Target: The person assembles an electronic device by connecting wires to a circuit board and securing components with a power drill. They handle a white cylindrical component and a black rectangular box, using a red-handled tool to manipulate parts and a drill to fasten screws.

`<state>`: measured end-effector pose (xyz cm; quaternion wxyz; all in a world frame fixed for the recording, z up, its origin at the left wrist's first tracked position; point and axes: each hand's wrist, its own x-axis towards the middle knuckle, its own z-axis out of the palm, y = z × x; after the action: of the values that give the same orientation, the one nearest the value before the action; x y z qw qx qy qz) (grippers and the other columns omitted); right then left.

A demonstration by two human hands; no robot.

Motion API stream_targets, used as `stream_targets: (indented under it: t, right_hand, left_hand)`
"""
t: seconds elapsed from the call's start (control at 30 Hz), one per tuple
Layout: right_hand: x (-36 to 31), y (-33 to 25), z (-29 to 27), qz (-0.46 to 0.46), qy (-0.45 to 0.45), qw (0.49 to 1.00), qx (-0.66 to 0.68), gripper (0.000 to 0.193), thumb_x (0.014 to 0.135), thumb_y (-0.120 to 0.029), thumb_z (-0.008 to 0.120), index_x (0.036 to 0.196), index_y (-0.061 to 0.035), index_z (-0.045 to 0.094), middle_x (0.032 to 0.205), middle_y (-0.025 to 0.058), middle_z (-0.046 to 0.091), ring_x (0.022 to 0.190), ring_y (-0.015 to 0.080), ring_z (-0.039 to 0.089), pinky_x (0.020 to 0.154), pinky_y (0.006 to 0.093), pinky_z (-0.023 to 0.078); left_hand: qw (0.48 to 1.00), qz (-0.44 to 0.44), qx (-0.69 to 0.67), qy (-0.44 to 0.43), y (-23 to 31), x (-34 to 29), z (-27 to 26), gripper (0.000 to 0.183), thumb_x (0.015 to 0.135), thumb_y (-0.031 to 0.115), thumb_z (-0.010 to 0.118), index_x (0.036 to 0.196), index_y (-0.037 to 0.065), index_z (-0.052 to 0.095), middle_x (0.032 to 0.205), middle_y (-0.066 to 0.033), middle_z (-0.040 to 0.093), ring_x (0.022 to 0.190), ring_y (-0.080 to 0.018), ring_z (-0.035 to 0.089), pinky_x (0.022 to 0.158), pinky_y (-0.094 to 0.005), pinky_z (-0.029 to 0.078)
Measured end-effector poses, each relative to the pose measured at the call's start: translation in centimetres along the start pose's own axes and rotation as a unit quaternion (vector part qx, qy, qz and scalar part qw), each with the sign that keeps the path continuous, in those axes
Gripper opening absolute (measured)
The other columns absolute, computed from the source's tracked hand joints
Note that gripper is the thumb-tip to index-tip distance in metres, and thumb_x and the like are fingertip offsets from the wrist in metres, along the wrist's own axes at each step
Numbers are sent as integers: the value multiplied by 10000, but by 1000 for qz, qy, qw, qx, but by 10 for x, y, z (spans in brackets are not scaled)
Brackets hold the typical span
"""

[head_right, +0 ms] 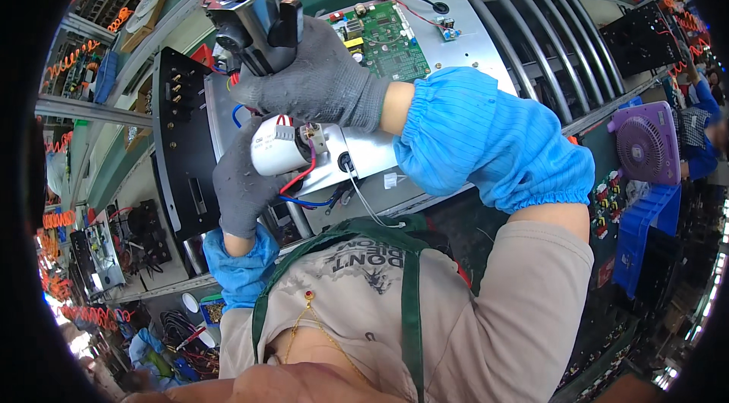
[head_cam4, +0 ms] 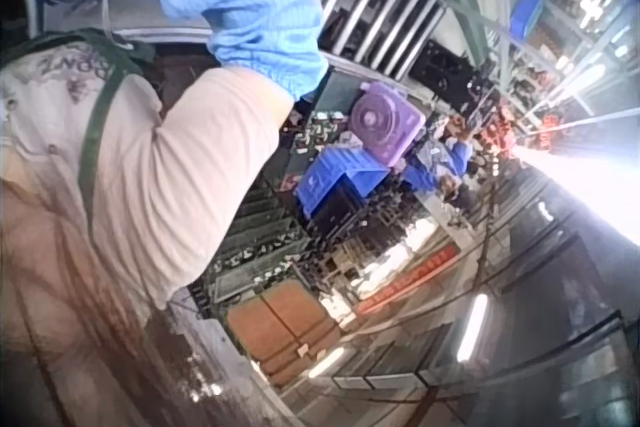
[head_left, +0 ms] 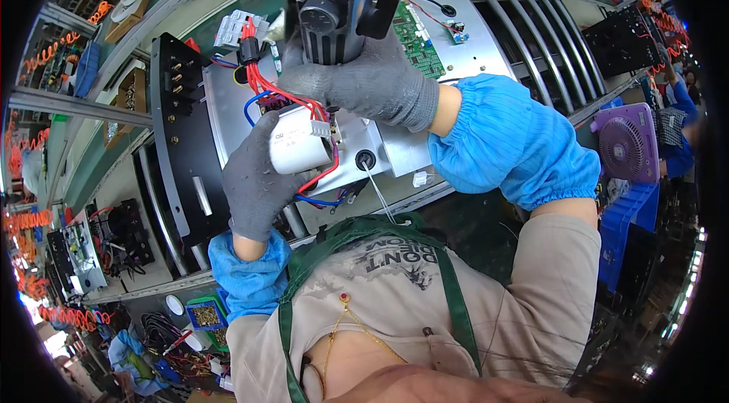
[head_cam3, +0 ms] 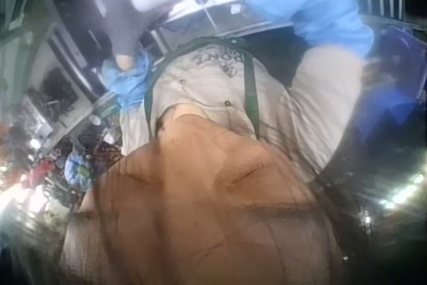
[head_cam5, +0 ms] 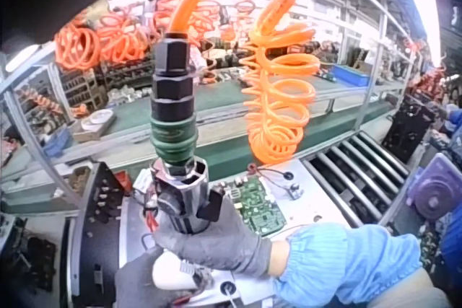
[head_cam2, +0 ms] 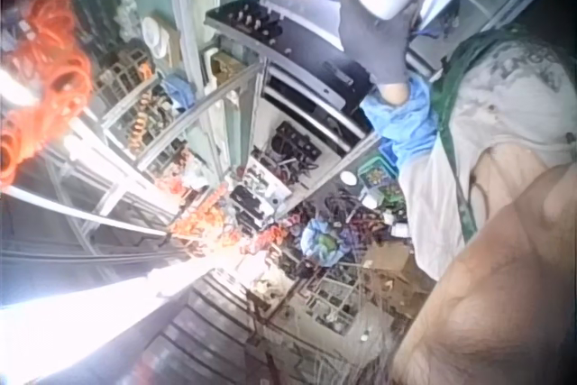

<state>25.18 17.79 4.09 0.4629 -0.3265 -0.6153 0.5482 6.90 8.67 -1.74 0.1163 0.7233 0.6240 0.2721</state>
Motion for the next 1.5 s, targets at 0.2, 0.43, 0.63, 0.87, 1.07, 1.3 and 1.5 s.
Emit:
stream_targets:
  t: [0.2,0.43,0.63,0.87,1.07,1.3,1.5]
  right_hand:
    - [11,9,8,-41,39,998,13,314,632,-219,757,891,-80,646,701,21,640,597,105,589,588,278,499]
    - [-1,-44,-20,-142,-37,989,-7,222,866,-180,585,919,32,621,741,39,557,566,73,473,514,240,385]
    - [-4,-64,22,-199,-195,953,116,280,871,-198,573,1014,43,563,761,71,586,566,123,537,548,262,456]
    - [-10,-59,72,-147,-171,954,200,196,801,-108,665,872,73,648,797,110,629,551,114,547,482,230,404]
    - [0,-51,63,-119,-196,945,235,274,839,-183,590,971,56,604,817,131,595,672,176,569,632,310,479]
    - [-6,-50,68,-45,-164,959,227,367,851,-270,569,961,79,600,758,120,595,659,173,571,606,314,481]
    - [1,-52,58,-62,-159,958,230,332,845,-296,570,896,32,582,701,78,533,598,151,521,703,332,473]
  left_hand:
    - [1000,17,11,7,-4,-1,2,864,482,280,893,1234,73,520,1046,-156,640,947,-295,649,790,-374,528]
    - [874,-202,-439,-47,-11,-29,-16,728,688,296,785,1292,48,463,955,-95,627,715,-179,566,661,-303,492]
    - [441,-156,-884,-11,-8,-51,-16,667,932,513,434,1296,-46,406,1233,-249,473,1159,-355,503,1006,-405,461]
    - [396,-124,-909,-16,-3,-61,-18,555,974,400,407,1302,-47,411,1230,-245,480,1132,-328,530,973,-382,488]
    - [401,-116,-909,-6,-34,-73,15,401,973,193,461,1291,-47,421,1148,-191,556,986,-196,620,787,-239,570]
    - [412,-190,-891,-4,-6,-62,-16,458,988,273,417,1302,-59,384,1209,-256,501,1109,-286,567,887,-277,543]
    - [479,-154,-864,13,-19,-71,2,361,978,133,426,1289,-50,417,1165,-215,529,987,-199,588,816,-220,548]
